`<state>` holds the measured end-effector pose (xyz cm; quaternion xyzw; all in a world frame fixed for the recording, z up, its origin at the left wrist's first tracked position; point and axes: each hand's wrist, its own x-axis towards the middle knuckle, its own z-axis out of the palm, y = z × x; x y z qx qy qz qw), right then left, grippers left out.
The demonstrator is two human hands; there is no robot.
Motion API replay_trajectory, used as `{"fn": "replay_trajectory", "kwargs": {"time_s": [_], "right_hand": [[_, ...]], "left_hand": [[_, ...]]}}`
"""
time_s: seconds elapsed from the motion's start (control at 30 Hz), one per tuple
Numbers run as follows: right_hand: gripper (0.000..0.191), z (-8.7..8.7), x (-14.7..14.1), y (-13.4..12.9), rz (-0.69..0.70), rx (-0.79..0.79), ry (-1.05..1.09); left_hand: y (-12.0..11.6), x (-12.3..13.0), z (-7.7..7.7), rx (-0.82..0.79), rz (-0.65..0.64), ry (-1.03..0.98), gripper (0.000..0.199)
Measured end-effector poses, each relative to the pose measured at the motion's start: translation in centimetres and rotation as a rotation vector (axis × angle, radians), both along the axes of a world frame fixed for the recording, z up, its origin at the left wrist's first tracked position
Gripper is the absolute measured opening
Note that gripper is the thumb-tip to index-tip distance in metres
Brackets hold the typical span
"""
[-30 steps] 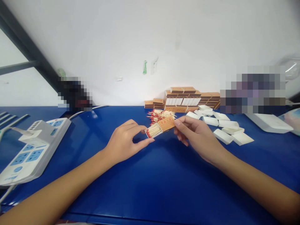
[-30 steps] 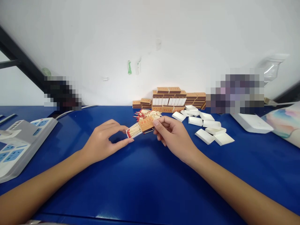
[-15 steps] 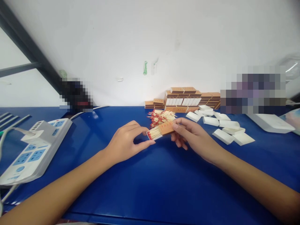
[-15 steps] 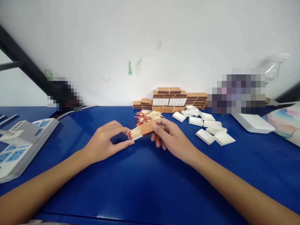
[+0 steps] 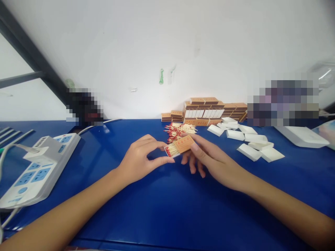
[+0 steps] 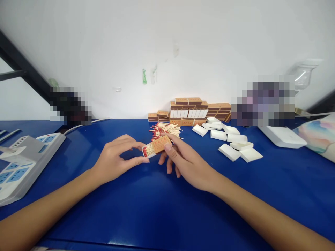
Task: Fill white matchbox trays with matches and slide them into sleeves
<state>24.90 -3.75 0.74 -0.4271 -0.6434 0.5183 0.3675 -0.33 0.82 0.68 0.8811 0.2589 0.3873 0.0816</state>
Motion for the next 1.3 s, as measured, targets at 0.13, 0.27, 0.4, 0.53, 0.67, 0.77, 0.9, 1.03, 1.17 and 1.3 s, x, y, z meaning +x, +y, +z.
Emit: {"fn": "replay_trajectory", "kwargs": {"time_s": [0.13, 0.27, 0.4, 0.53, 0.67, 0.77, 0.9, 1.03, 1.17, 1.3], "right_hand": [[0.053, 0.1, -1.2, -1.6, 0.145, -0.017, -0.021], [0.069, 0.2, -2.0, -2.7, 0.213, -0.081, -0.037], [0.069, 0.5, -2.0, -2.9, 0.241, -0.086, -0.085], [0.070, 0.7, -1.9, -2.8, 0.252, -0.100, -0.139], [0.071, 0.5, -1.8, -2.5, 0.218, -0.074, -0.145], [0.068, 0.3, -1.3, -1.9, 0.196, 0.020, -0.240], [0.066, 0.1, -0.2, -0.8, 0.046, 0.284, -0.557], [0.061, 0.1, 1.3, 0.7, -0.087, 0.443, -0.770], [0.057, 0.0, 2.3, 1.7, -0.152, 0.501, -0.921], [0.052, -0.1, 2.5, 2.1, -0.159, 0.527, -1.043]], "left_hand": [[-0.2, 0.2, -0.3, 0.008, -0.044, -0.048, 0.042], [-0.3, 0.3, -0.6, 0.032, -0.106, -0.036, 0.053], [-0.4, 0.2, -0.6, 0.050, -0.137, -0.042, 0.047], [-0.3, 0.0, -0.7, 0.030, -0.130, -0.030, 0.045], [-0.5, 0.2, -1.0, -0.013, -0.114, 0.016, 0.035], [-0.6, 0.3, -0.8, -0.039, -0.059, 0.040, 0.031], [0.3, -0.3, 0.0, -0.070, 0.066, 0.087, 0.031], [3.1, -1.0, 1.2, -0.087, 0.204, 0.092, 0.032], [7.9, -0.8, 2.3, -0.051, 0.203, 0.239, 0.032], [12.8, 0.5, 2.4, 0.028, 0.211, 0.320, 0.034]]}}
